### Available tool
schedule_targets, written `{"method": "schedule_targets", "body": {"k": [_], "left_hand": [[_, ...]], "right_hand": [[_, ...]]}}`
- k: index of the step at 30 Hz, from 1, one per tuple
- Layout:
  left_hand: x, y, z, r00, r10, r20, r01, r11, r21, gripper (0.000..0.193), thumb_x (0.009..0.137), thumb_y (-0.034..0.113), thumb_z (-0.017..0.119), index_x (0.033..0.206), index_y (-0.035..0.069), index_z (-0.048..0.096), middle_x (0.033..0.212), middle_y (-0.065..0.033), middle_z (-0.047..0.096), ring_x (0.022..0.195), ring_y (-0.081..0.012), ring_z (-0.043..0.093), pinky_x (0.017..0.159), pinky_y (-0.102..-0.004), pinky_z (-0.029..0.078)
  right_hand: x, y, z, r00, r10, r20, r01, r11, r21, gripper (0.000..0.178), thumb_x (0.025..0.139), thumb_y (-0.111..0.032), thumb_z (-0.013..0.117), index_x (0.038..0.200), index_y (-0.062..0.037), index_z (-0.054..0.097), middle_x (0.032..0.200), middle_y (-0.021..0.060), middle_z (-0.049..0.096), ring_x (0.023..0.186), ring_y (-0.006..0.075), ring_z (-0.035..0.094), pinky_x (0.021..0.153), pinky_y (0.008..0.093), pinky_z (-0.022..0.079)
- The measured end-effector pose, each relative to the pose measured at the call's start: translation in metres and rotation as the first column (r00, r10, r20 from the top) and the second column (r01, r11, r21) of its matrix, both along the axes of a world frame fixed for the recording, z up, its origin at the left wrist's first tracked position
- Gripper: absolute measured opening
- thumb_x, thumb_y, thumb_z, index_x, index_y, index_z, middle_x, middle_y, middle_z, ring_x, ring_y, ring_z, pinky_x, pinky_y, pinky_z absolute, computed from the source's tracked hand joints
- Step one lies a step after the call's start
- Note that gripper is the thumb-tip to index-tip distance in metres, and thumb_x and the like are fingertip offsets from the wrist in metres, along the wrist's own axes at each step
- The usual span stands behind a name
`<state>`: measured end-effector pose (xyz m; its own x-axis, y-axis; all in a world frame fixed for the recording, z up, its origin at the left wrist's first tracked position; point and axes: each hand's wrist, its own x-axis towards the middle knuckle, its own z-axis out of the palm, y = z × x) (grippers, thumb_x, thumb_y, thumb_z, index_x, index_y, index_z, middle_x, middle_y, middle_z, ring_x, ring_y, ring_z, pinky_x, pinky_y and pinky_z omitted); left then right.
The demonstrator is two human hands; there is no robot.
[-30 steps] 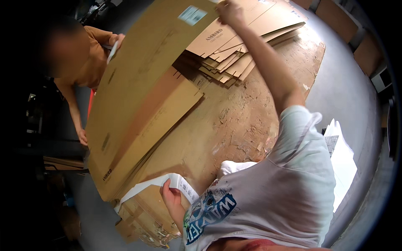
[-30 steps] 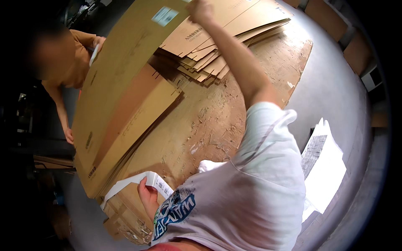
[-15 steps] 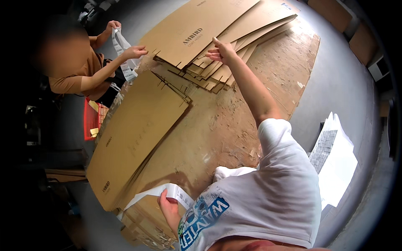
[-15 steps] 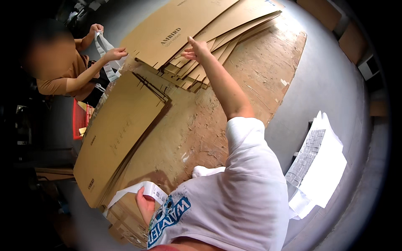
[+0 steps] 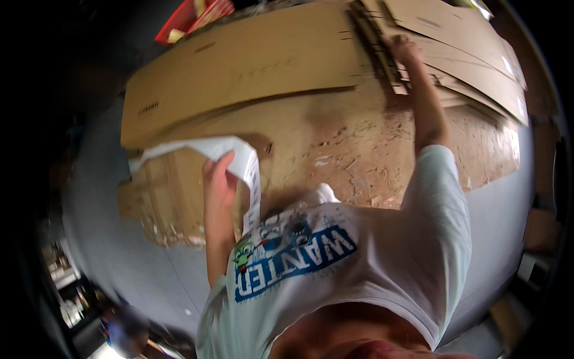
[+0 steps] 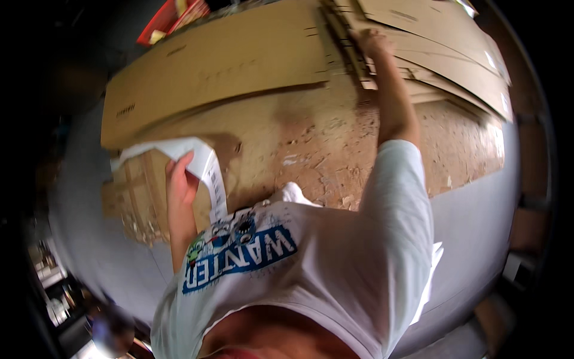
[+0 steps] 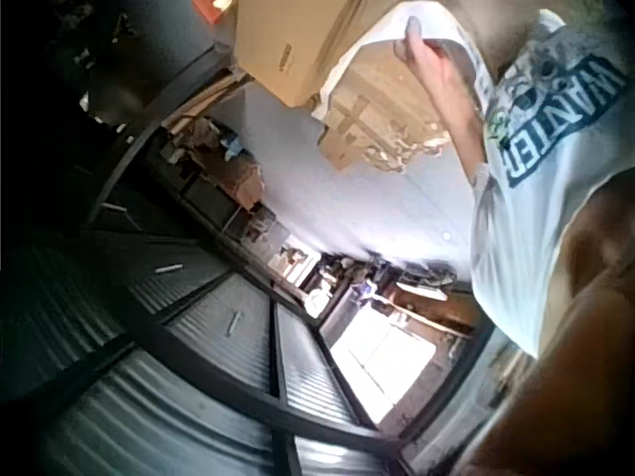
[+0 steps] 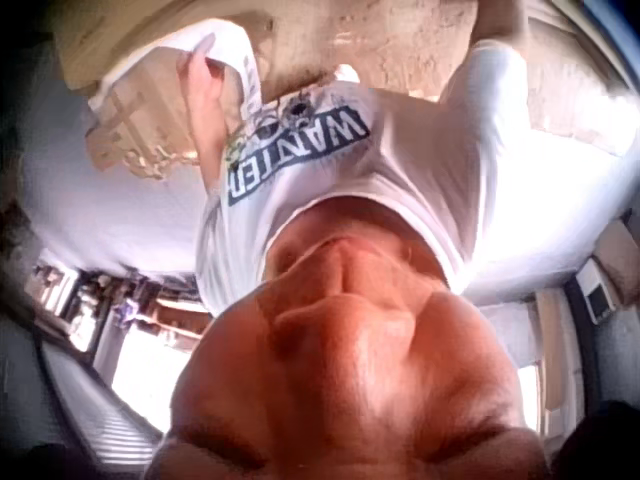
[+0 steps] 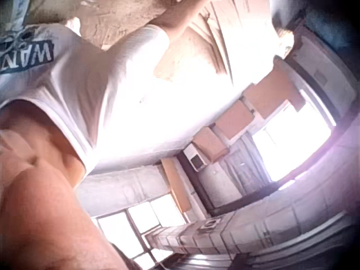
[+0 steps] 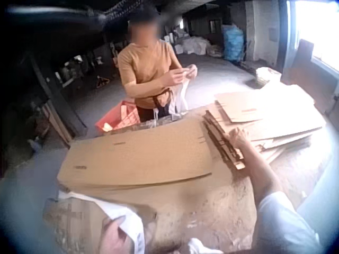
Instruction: The person stands at a workbench and repeatedly applies shipping labels to a stack of flat cardboard boxes. They peel each label from a continuous roll and press it onto the top surface of a box, then move the box to a side pile.
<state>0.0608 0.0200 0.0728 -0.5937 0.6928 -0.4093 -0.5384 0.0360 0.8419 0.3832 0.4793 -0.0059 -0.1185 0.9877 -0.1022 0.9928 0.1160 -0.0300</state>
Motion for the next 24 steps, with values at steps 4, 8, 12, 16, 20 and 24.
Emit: {"method": "schedule_targets", "body": {"k": [4,8,12,16,20,24], "left_hand": [[-0.020,-0.008,0.009,0.997,0.005,0.073,-0.014,0.993,0.121,0.020,0.081,0.003,0.060,0.099,-0.004,0.058,0.092,-0.0121,0.064,0.088,-0.0219,0.064,0.076,-0.0320,0.052],[-0.030,-0.007,0.014,0.986,-0.067,0.151,0.038,0.982,0.188,0.021,0.082,0.007,0.057,0.098,-0.007,0.057,0.094,-0.0131,0.064,0.086,-0.0217,0.064,0.077,-0.0323,0.052],[-0.029,-0.012,0.029,0.979,-0.104,0.174,0.051,0.957,0.285,0.022,0.085,0.008,0.054,0.099,-0.008,0.058,0.094,-0.0127,0.064,0.087,-0.0211,0.064,0.079,-0.0327,0.051],[-0.047,-0.028,0.027,0.989,-0.093,0.118,0.064,0.971,0.230,0.029,0.088,0.021,0.053,0.105,-0.002,0.058,0.097,-0.0115,0.064,0.089,-0.0220,0.063,0.078,-0.0337,0.051],[-0.046,-0.053,0.024,0.993,-0.071,0.096,0.065,0.996,0.065,0.026,0.085,0.017,0.057,0.102,-0.003,0.058,0.093,-0.0100,0.065,0.083,-0.0201,0.064,0.071,-0.0305,0.052],[-0.031,-0.052,0.016,0.977,-0.189,0.101,0.185,0.981,0.048,0.017,0.081,0.007,0.058,0.094,-0.004,0.060,0.087,-0.0114,0.064,0.078,-0.0181,0.063,0.068,-0.0293,0.051]], "right_hand": [[0.005,-0.025,0.025,0.977,0.054,0.205,-0.059,0.998,0.023,0.078,0.080,-0.072,0.039,0.124,-0.0107,0.054,0.125,0.0168,0.054,0.117,0.0308,0.050,0.098,0.0475,0.037],[-0.074,-0.127,0.059,0.663,0.497,-0.560,-0.394,0.868,0.303,0.033,0.091,-0.031,0.055,0.110,-0.0055,0.062,0.097,0.0126,0.067,0.086,0.0176,0.065,0.073,0.0313,0.052],[-0.171,-0.317,0.091,-0.049,0.070,-0.996,-0.867,0.492,0.077,0.061,0.079,0.003,0.064,0.133,-0.0106,0.040,0.116,0.0076,0.057,0.106,0.0174,0.054,0.079,0.0282,0.051],[-0.214,-0.371,0.074,-0.248,-0.306,-0.919,-0.894,0.438,0.095,0.047,0.080,0.003,0.064,0.124,-0.0052,0.051,0.101,0.0051,0.062,0.093,0.0132,0.059,0.077,0.0250,0.051],[-0.221,-0.387,0.079,-0.158,-0.326,-0.932,-0.895,0.446,-0.005,0.035,0.081,0.003,0.064,0.115,-0.0032,0.059,0.089,0.0029,0.065,0.082,0.0086,0.060,0.076,0.0232,0.050],[-0.213,-0.386,0.077,-0.102,-0.179,-0.979,-0.866,0.501,-0.001,0.031,0.080,0.005,0.063,0.110,-0.0016,0.061,0.090,0.0036,0.065,0.083,0.0096,0.060,0.076,0.0226,0.050]]}}
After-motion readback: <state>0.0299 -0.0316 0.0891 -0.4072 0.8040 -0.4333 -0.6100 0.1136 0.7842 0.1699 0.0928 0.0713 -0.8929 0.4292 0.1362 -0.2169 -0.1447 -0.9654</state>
